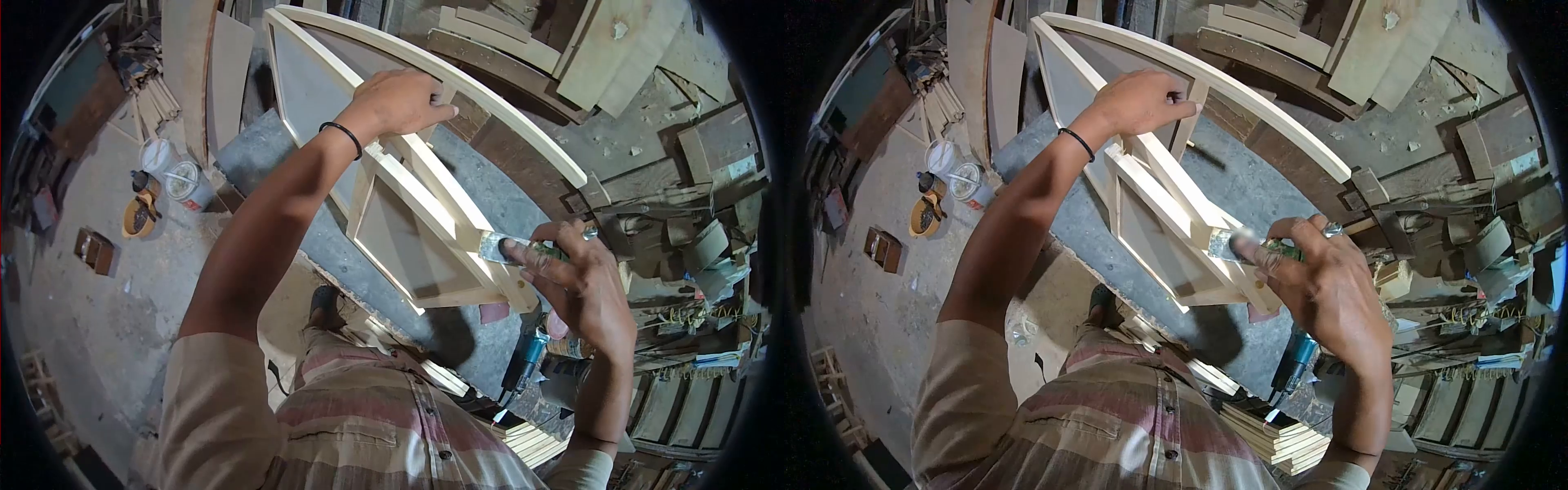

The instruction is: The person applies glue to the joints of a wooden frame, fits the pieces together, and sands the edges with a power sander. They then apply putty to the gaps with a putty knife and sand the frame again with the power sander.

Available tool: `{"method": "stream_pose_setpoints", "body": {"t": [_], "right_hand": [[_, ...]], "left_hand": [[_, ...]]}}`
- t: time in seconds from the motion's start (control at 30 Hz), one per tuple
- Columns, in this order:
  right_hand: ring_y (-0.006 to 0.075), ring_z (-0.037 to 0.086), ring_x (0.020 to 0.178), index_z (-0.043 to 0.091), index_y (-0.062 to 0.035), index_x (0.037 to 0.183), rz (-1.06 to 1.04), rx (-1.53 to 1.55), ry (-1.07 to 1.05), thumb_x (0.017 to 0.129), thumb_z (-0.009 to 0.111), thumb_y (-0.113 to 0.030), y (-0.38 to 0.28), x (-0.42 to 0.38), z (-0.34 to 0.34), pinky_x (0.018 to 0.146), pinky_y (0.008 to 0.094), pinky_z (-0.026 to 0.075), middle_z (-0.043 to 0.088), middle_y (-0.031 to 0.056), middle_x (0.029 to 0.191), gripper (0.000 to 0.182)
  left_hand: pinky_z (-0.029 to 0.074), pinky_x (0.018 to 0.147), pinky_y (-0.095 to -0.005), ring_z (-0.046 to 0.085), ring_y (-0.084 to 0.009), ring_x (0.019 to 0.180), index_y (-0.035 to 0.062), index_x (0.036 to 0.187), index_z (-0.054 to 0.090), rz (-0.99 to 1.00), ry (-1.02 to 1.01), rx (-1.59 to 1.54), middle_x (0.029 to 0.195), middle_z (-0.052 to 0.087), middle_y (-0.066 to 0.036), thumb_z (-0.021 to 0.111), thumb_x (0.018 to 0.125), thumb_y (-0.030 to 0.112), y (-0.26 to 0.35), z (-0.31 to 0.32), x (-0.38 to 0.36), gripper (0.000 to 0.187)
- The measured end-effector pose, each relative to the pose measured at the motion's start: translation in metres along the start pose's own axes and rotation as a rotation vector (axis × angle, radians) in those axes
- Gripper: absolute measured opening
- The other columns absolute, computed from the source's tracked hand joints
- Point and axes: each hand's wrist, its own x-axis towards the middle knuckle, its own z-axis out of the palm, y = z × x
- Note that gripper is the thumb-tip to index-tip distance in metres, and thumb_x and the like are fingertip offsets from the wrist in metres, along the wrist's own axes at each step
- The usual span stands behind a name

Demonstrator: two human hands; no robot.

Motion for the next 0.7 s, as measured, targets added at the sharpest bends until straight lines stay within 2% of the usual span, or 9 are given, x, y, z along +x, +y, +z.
{"method": "stream_pose_setpoints", "body": {"t": [0.07,0.17,0.3,0.37,0.4,0.47,0.57,0.7], "right_hand": [[0.0281,0.064,0.085,0.078,-0.0217,0.114,0.060,-0.048,-0.042,0.079,0.078,-0.017,-0.001,0.004,-0.002,0.075,0.0402,0.050,0.066,0.0062,0.104,0.036],[0.0282,0.064,0.086,0.079,-0.0227,0.113,0.000,-0.081,-0.070,0.085,0.073,-0.018,0.003,0.011,-0.003,0.077,0.0417,0.050,0.067,0.0057,0.106,0.030],[0.0295,0.065,0.086,0.079,-0.0222,0.114,0.035,-0.025,-0.158,0.087,0.070,-0.017,0.000,0.012,-0.007,0.079,0.0430,0.050,0.067,0.0070,0.106,0.028],[0.0304,0.066,0.086,0.078,-0.0189,0.114,-0.022,0.067,-0.252,0.085,0.072,-0.017,0.000,0.010,-0.010,0.079,0.0425,0.051,0.068,0.0088,0.106,0.030],[0.0304,0.066,0.086,0.078,-0.0189,0.114,-0.023,0.067,-0.252,0.085,0.072,-0.017,0.001,0.011,-0.013,0.079,0.0425,0.051,0.068,0.0088,0.106,0.030],[0.0328,0.067,0.087,0.076,-0.0150,0.116,0.102,0.089,-0.186,0.085,0.072,-0.017,0.002,0.013,-0.019,0.078,0.0424,0.052,0.068,0.0111,0.106,0.031],[0.0341,0.068,0.086,0.076,-0.0127,0.116,0.047,-0.027,-0.086,0.087,0.069,-0.016,-0.004,0.021,-0.023,0.076,0.0430,0.053,0.068,0.0117,0.105,0.030],[0.0347,0.068,0.083,0.076,-0.0134,0.114,0.027,-0.085,-0.172,0.089,0.065,-0.015,-0.012,0.029,-0.024,0.076,0.0445,0.053,0.066,0.0129,0.100,0.028]], "left_hand": [[0.052,0.093,-0.0472,0.069,-0.0384,0.099,0.0072,0.099,0.076,0.004,0.000,-0.004,0.100,0.073,-0.018,0.061,0.091,0.054,-0.001,0.002,0.001,0.050],[0.052,0.093,-0.0473,0.069,-0.0388,0.098,0.0067,0.097,0.076,0.006,-0.003,-0.005,0.099,0.073,-0.019,0.061,0.091,0.054,0.001,-0.001,0.000,0.050],[0.053,0.092,-0.0472,0.069,-0.0391,0.097,0.0060,0.095,0.076,0.034,0.043,-0.020,0.097,0.073,-0.019,0.060,0.092,0.054,-0.003,0.003,0.000,0.050],[0.053,0.092,-0.0472,0.069,-0.0392,0.097,0.0058,0.095,0.076,0.034,0.037,-0.022,0.097,0.073,-0.019,0.060,0.092,0.054,-0.002,0.003,-0.001,0.051],[0.053,0.092,-0.0472,0.069,-0.0392,0.097,0.0057,0.095,0.076,0.034,0.030,-0.024,0.097,0.073,-0.019,0.060,0.092,0.054,-0.003,0.002,-0.001,0.051],[0.053,0.092,-0.0473,0.069,-0.0393,0.097,0.0057,0.095,0.076,0.033,0.046,-0.025,0.097,0.073,-0.019,0.060,0.091,0.054,-0.004,0.006,-0.001,0.051],[0.053,0.092,-0.0472,0.069,-0.0393,0.097,0.0060,0.095,0.076,0.041,0.043,-0.012,0.097,0.073,-0.019,0.060,0.091,0.055,-0.004,0.005,0.002,0.052],[0.053,0.092,-0.0469,0.069,-0.0385,0.096,0.0066,0.096,0.076,0.011,0.015,-0.011,0.096,0.073,-0.018,0.061,0.090,0.054,-0.003,0.004,0.002,0.051]]}}
